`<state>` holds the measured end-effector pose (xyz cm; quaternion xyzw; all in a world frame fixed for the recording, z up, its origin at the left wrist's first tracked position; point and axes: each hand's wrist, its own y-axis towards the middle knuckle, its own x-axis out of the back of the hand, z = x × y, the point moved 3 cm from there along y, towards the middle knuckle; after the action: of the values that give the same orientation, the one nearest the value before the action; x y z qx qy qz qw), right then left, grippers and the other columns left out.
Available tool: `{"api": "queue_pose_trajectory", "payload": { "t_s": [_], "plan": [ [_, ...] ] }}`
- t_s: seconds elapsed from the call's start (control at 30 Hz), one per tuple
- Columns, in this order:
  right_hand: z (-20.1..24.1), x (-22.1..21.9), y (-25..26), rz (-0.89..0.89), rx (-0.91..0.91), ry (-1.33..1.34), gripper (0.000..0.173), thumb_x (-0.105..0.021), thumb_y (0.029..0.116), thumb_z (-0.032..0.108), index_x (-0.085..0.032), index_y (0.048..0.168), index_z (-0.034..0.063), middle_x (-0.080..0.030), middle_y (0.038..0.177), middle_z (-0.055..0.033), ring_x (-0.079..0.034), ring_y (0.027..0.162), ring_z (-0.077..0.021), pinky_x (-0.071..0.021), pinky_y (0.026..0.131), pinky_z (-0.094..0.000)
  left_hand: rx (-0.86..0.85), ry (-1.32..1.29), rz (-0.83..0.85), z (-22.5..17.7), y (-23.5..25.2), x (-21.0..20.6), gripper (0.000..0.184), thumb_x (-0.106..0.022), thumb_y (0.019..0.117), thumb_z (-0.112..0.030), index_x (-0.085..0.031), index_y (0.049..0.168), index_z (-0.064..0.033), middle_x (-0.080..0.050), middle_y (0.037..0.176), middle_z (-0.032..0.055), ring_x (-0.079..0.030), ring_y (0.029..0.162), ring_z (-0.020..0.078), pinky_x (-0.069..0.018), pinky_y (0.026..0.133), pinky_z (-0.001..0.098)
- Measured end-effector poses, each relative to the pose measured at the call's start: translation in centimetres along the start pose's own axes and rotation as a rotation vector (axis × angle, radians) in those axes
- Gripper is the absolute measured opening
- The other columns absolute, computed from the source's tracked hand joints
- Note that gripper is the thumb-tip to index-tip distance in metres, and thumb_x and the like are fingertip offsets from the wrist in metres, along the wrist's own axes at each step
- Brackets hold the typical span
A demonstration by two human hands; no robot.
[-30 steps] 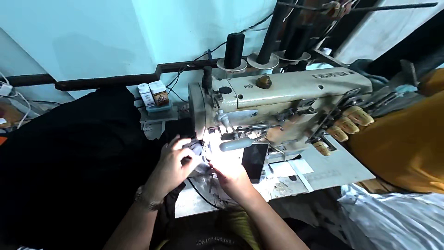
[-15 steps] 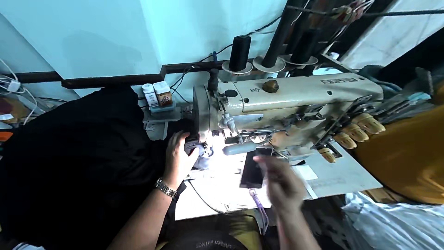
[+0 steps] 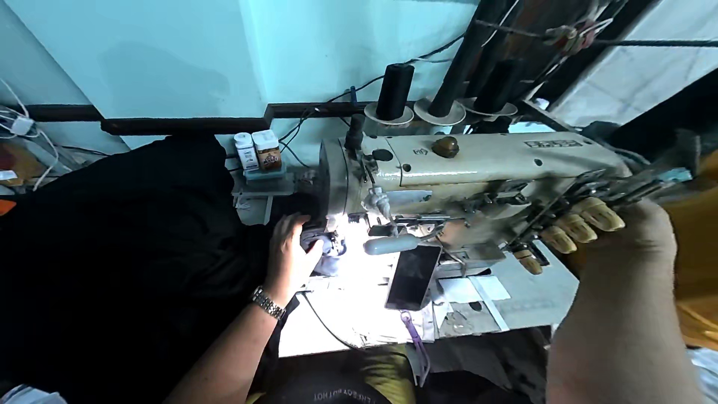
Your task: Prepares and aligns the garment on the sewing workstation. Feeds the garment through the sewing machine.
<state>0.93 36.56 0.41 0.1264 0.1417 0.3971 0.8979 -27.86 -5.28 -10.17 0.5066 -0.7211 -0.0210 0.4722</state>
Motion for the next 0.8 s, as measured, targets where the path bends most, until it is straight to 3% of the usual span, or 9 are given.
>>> {"api": "queue_pose_trajectory", "payload": {
  "t_s": [0.07, 0.17, 0.23, 0.37, 0.43, 0.5, 0.53, 0.67, 0.8],
  "plan": [
    [4.0, -4.2, -0.3, -0.261, -0.151, -0.344, 0.024, -0.032, 0.1121, 0.027, -0.050, 0.098, 0.0219, -0.052, 0.071, 0.0104, -0.051, 0.059, 0.0052, -0.0478, 0.057, -0.0128, -0.003, 0.002, -0.002, 0.0, 0.0, 0.0, 0.049, -0.073, 0.0862, -0.035, -0.068, 0.126, -0.0077, -0.065, 0.135, 0.0118, -0.056, 0.132, 0.0292, -0.0447, 0.112, 0.0497],
    [7.2, -6.4, 1.0, -0.273, -0.353, -0.647, 0.040, -0.022, 0.1139, 0.030, -0.050, 0.128, 0.0060, -0.055, 0.092, 0.0029, -0.055, 0.077, 0.0062, -0.0484, 0.071, -0.0126, 0.013, 0.004, 0.022, -0.1, 0.0, 0.0, 0.049, -0.073, 0.0869, -0.036, -0.068, 0.127, -0.0083, -0.063, 0.138, 0.0123, -0.054, 0.135, 0.0303, -0.0431, 0.113, 0.0509],
    [7.9, -8.2, 1.0, -0.380, -0.425, -0.694, 0.041, -0.018, 0.1133, 0.035, -0.047, 0.130, 0.0126, -0.050, 0.095, 0.0047, -0.051, 0.080, 0.0065, -0.0455, 0.076, -0.0131, 0.015, 0.001, 0.023, -0.1, 0.1, -0.1, 0.049, -0.073, 0.0868, -0.036, -0.068, 0.127, -0.0081, -0.063, 0.138, 0.0129, -0.054, 0.135, 0.0311, -0.0432, 0.113, 0.0516],
    [5.9, -4.8, -0.9, -0.015, -0.052, -0.315, 0.028, -0.028, 0.1068, 0.016, -0.055, 0.114, 0.0164, -0.063, 0.086, 0.0113, -0.060, 0.075, 0.0083, -0.0508, 0.065, -0.0100, 0.022, 0.004, 0.026, 0.0, 0.1, -0.2, 0.050, -0.072, 0.0871, -0.038, -0.068, 0.127, -0.0086, -0.063, 0.137, 0.0113, -0.054, 0.134, 0.0291, -0.0443, 0.112, 0.0512],
    [6.9, -8.1, -2.2, -0.229, -0.127, -0.306, 0.028, -0.023, 0.1085, 0.004, -0.051, 0.108, 0.0094, -0.053, 0.078, 0.0049, -0.053, 0.064, 0.0033, -0.0456, 0.058, -0.0124, 0.031, 0.021, 0.032, -0.1, 0.1, -0.1, 0.052, -0.072, 0.0872, -0.040, -0.068, 0.128, -0.0089, -0.063, 0.139, 0.0110, -0.054, 0.136, 0.0290, -0.0436, 0.113, 0.0513],
    [7.0, -7.4, -1.6, -0.261, -0.231, -0.403, 0.026, -0.027, 0.1119, 0.017, -0.051, 0.102, 0.0125, -0.053, 0.070, 0.0066, -0.047, 0.053, 0.0038, -0.0414, 0.049, -0.0124, 0.026, 0.029, 0.032, -0.1, 0.0, -0.1, 0.054, -0.073, 0.0863, -0.041, -0.067, 0.128, -0.0077, -0.063, 0.139, 0.0113, -0.054, 0.136, 0.0293, -0.0431, 0.113, 0.0507],
    [6.7, -6.3, -0.8, -0.262, -0.241, -0.449, 0.027, -0.032, 0.1128, 0.024, -0.054, 0.103, 0.0110, -0.054, 0.070, 0.0061, -0.047, 0.053, 0.0038, -0.0410, 0.048, -0.0124, 0.021, 0.035, 0.027, -0.2, 0.1, -0.1, 0.055, -0.074, 0.0858, -0.042, -0.067, 0.128, -0.0069, -0.063, 0.138, 0.0120, -0.054, 0.135, 0.0295, -0.0428, 0.114, 0.0502],
    [6.4, -5.0, 1.5, -0.217, -0.295, -0.572, 0.038, -0.031, 0.1131, 0.028, -0.048, 0.140, 0.0068, -0.058, 0.106, 0.0020, -0.055, 0.086, 0.0053, -0.0475, 0.078, -0.0148, 0.029, 0.040, 0.030, -0.2, 0.2, -0.1, 0.056, -0.076, 0.0841, -0.045, -0.070, 0.125, -0.0070, -0.064, 0.137, 0.0130, -0.055, 0.134, 0.0302, -0.0442, 0.112, 0.0497],
    [6.3, -6.1, 1.1, -0.264, -0.282, -0.511, 0.037, -0.025, 0.1138, 0.028, -0.045, 0.140, 0.0100, -0.058, 0.099, 0.0042, -0.057, 0.079, 0.0054, -0.0494, 0.070, -0.0145, 0.050, 0.031, 0.050, -0.3, 0.2, -0.1, 0.051, -0.076, 0.0843, -0.046, -0.073, 0.121, -0.0098, -0.064, 0.137, 0.0108, -0.055, 0.133, 0.0296, -0.0450, 0.111, 0.0520]
  ]
}}
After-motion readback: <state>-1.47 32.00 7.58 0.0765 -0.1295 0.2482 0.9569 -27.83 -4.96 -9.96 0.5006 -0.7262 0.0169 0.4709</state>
